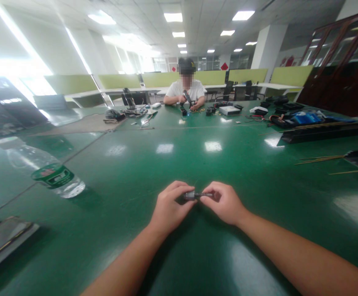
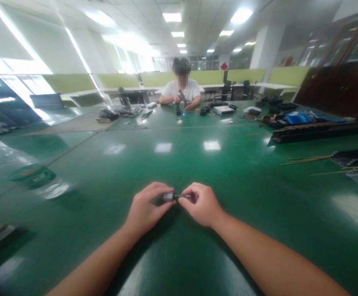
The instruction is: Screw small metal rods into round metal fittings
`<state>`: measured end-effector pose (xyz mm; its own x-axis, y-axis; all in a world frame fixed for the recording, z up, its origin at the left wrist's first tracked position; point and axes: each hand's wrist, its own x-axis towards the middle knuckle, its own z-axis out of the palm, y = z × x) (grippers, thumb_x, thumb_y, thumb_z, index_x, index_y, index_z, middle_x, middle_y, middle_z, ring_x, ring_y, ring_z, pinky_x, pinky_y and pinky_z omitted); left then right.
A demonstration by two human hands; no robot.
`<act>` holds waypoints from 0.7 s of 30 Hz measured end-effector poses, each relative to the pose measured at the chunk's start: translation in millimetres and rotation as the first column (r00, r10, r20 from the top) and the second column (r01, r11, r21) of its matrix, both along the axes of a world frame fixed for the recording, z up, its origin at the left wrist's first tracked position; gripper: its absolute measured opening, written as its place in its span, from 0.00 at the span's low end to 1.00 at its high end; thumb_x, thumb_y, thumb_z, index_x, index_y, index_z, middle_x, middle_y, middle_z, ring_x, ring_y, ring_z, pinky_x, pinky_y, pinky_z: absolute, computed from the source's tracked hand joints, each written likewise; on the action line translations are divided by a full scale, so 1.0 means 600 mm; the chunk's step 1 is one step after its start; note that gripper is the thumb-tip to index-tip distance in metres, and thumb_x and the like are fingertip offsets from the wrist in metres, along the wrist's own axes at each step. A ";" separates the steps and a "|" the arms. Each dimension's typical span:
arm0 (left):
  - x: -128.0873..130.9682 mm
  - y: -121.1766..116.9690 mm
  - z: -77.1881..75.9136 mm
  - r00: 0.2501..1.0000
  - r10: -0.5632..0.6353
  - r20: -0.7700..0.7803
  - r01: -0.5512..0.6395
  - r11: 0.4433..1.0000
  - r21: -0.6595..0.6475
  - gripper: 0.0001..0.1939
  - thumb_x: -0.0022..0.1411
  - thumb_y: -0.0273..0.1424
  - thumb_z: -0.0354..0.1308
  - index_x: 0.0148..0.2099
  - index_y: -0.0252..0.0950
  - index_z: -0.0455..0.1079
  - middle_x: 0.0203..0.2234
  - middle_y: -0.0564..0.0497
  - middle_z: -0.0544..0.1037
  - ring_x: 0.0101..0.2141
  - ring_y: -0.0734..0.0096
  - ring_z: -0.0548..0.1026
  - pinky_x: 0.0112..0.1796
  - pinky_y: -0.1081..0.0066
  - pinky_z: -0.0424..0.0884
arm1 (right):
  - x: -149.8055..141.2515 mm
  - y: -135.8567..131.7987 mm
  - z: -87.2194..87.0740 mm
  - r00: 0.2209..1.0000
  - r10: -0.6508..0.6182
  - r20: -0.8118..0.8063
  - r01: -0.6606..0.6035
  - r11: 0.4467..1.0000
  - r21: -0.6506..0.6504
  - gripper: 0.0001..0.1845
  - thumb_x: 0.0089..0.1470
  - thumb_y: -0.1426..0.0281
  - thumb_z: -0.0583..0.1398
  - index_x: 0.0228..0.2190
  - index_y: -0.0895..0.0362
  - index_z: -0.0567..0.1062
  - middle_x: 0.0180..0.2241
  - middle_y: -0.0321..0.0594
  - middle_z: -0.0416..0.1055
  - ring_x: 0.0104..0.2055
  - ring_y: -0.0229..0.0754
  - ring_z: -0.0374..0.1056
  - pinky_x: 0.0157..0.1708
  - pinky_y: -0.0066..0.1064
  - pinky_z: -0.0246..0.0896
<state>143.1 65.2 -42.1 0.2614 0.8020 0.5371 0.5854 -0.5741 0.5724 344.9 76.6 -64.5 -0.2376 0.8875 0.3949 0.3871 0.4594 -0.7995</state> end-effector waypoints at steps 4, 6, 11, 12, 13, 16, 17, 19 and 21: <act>0.000 0.000 0.000 1.000 0.000 0.010 0.000 1.000 0.001 0.10 0.56 0.26 0.65 0.42 0.39 0.77 0.37 0.48 0.78 0.38 0.67 0.76 0.41 0.69 0.73 | 0.000 0.000 0.001 1.000 -0.005 -0.006 0.005 1.000 -0.006 0.04 0.51 0.69 0.64 0.28 0.57 0.79 0.24 0.36 0.71 0.26 0.37 0.64 0.25 0.28 0.57; 0.000 0.000 0.002 1.000 0.003 0.008 -0.003 1.000 -0.001 0.10 0.56 0.27 0.65 0.42 0.39 0.77 0.37 0.48 0.78 0.38 0.67 0.76 0.41 0.69 0.73 | 0.000 0.000 0.002 1.000 -0.008 -0.004 0.008 1.000 -0.012 0.04 0.51 0.70 0.64 0.28 0.57 0.79 0.25 0.36 0.71 0.26 0.37 0.64 0.25 0.28 0.57; -0.001 0.000 0.005 1.000 0.015 0.005 -0.015 1.000 0.001 0.10 0.55 0.27 0.65 0.42 0.39 0.78 0.37 0.48 0.79 0.38 0.66 0.76 0.41 0.69 0.73 | 0.001 -0.001 0.005 1.000 -0.019 -0.003 0.019 1.000 -0.014 0.03 0.51 0.70 0.64 0.28 0.57 0.79 0.25 0.36 0.71 0.26 0.37 0.64 0.26 0.28 0.57; -0.001 0.000 0.005 1.000 0.018 0.005 -0.018 1.000 0.000 0.10 0.55 0.27 0.65 0.42 0.39 0.78 0.37 0.49 0.79 0.38 0.67 0.76 0.41 0.69 0.73 | 0.001 -0.001 0.006 1.000 -0.021 -0.004 0.021 1.000 -0.014 0.03 0.51 0.70 0.64 0.28 0.57 0.79 0.25 0.36 0.71 0.26 0.37 0.64 0.26 0.28 0.57; -0.001 0.001 0.005 1.000 0.020 0.006 -0.020 1.000 -0.001 0.10 0.55 0.26 0.65 0.41 0.39 0.78 0.37 0.49 0.79 0.38 0.67 0.76 0.41 0.69 0.73 | 0.002 -0.001 0.006 1.000 -0.022 -0.004 0.022 1.000 -0.015 0.03 0.51 0.70 0.64 0.28 0.57 0.79 0.25 0.36 0.71 0.26 0.37 0.64 0.26 0.28 0.57; -0.003 0.001 0.005 1.000 0.024 0.008 -0.024 1.000 -0.004 0.10 0.55 0.26 0.66 0.42 0.39 0.78 0.37 0.49 0.79 0.38 0.68 0.76 0.41 0.70 0.73 | 0.002 -0.001 0.006 1.000 -0.029 -0.009 0.029 0.999 -0.022 0.03 0.51 0.70 0.64 0.28 0.57 0.79 0.25 0.37 0.71 0.26 0.37 0.64 0.26 0.28 0.57; -0.004 0.002 0.005 1.000 0.025 0.008 -0.025 1.000 -0.006 0.11 0.55 0.26 0.66 0.42 0.39 0.78 0.37 0.49 0.79 0.38 0.68 0.76 0.41 0.70 0.73 | 0.002 -0.001 0.005 0.999 -0.032 -0.011 0.031 0.999 -0.023 0.03 0.51 0.71 0.64 0.28 0.57 0.79 0.25 0.36 0.71 0.26 0.37 0.64 0.26 0.28 0.57; -0.006 0.003 0.004 1.000 0.031 0.007 -0.031 0.999 -0.009 0.11 0.54 0.25 0.66 0.42 0.39 0.78 0.38 0.50 0.79 0.39 0.68 0.76 0.42 0.70 0.72 | 0.002 -0.001 0.005 0.999 -0.035 -0.014 0.035 0.999 -0.022 0.03 0.51 0.71 0.64 0.28 0.57 0.78 0.25 0.36 0.71 0.26 0.37 0.63 0.26 0.28 0.57; -0.008 0.004 0.004 0.999 0.036 0.005 -0.036 0.999 -0.010 0.12 0.54 0.25 0.67 0.42 0.39 0.78 0.38 0.50 0.79 0.39 0.68 0.76 0.42 0.70 0.72 | 0.002 -0.001 0.005 0.999 -0.042 -0.017 0.042 0.999 -0.020 0.03 0.51 0.71 0.64 0.28 0.57 0.78 0.25 0.35 0.71 0.26 0.37 0.63 0.26 0.28 0.56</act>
